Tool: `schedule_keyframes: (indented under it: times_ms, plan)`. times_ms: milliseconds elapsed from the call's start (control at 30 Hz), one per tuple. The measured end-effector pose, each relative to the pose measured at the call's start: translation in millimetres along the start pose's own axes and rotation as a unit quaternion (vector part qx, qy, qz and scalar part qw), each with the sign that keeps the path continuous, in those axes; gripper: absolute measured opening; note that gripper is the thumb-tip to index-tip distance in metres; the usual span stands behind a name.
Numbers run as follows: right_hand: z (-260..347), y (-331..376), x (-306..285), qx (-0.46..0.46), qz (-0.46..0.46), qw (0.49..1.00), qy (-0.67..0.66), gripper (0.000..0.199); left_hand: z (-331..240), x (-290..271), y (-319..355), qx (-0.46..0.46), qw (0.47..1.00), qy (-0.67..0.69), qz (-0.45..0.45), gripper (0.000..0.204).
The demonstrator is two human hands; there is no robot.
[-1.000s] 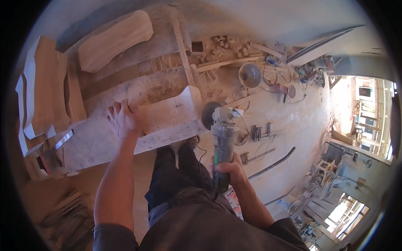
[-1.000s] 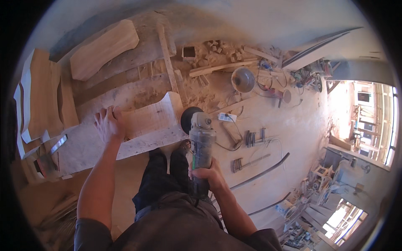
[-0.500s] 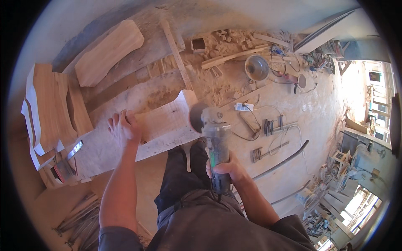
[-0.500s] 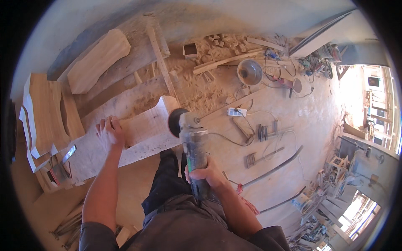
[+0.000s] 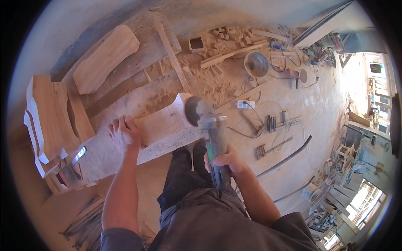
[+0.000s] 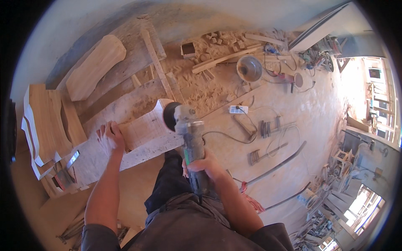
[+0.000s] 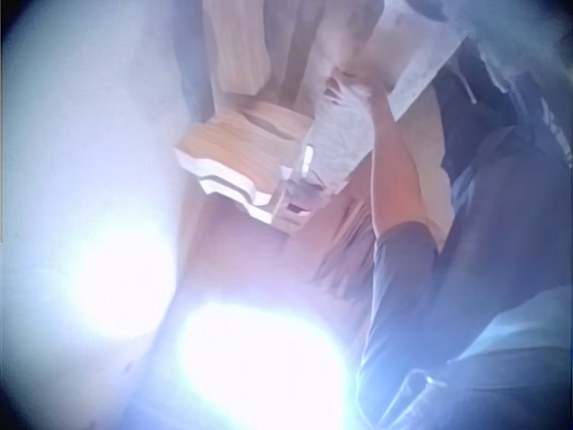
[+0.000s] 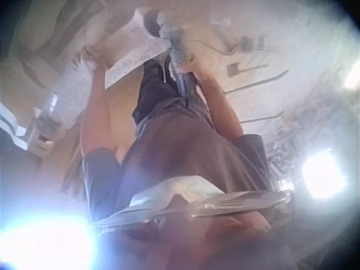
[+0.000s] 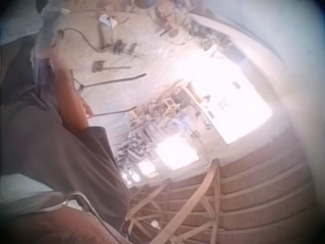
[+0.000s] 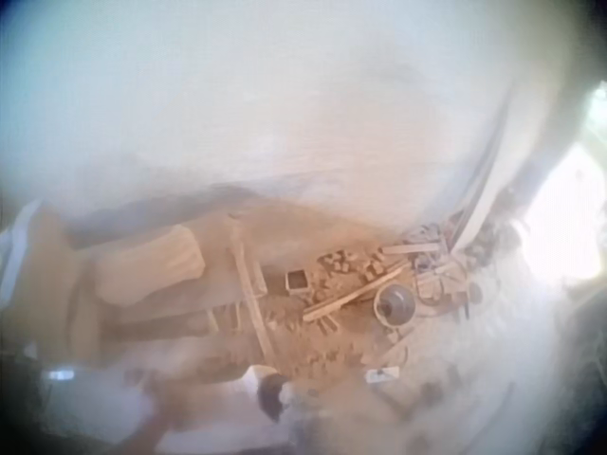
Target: The person uses an angle grinder to smooth and shape a wooden piece on a workbench. They mark the wood with a pencil and ruler, then continue grinding along the marked lines. The person handles the wood and tools directly without visible protective gear.
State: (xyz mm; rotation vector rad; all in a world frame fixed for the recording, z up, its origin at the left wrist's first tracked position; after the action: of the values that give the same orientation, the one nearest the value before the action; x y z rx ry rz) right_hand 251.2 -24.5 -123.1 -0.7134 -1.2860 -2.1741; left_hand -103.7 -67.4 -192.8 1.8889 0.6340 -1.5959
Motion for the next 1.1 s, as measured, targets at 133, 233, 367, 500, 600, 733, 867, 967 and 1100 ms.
schedule_keyframes:
  times_ms: [133,233,367,500,600,733,867,967,1100]
  plan:
    - [10,-4,-6,-0.006,-0.036,0.997,-0.071,0.054,-3,-2,-1,-0.004,1.000,-0.005,0.009,0.038]
    - [4,-1,-5,0.007,0.007,0.998,-0.063,0.053,-2,-4,0,-0.003,1.000,-0.005,0.019,0.038]
    - [6,-11,-3,-0.006,0.022,0.999,-0.043,0.050,2,-1,-1,0.007,1.000,0.000,0.009,0.038]
    - [5,-10,-25,-0.012,-0.001,0.994,-0.113,0.047,0,-1,0,0.004,1.000,-0.006,0.016,0.038]
    - [0,-5,-28,-0.019,-0.019,0.989,-0.146,0.044,-1,0,-4,0.007,1.000,0.003,0.013,0.037]
    - [10,-10,-5,-0.037,0.001,0.992,-0.119,0.041,0,-1,-1,-0.007,1.000,-0.009,0.013,0.036]
    - [27,-22,12,0.000,0.010,1.000,0.023,0.051,2,0,0,0.011,1.000,-0.004,0.000,0.036]
    - [22,-20,15,0.011,-0.016,0.996,0.091,0.054,4,2,1,0.020,1.000,-0.010,-0.008,0.036]
    - [3,15,14,0.020,-0.050,0.995,0.081,0.054,-2,-3,0,0.021,1.000,-0.003,-0.014,0.035]
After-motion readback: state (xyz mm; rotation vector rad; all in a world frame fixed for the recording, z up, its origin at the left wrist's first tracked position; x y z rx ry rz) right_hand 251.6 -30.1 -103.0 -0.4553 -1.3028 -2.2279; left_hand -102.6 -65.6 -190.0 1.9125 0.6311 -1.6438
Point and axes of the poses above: each hand's wrist, its own y-axis away from the middle knuckle, its own x-axis out of the palm, z = x × y, the point moved 1 cm from there along -y, towards the middle knuckle, and after that the axes turned 7 degrees about z, right-handed, at the moved point
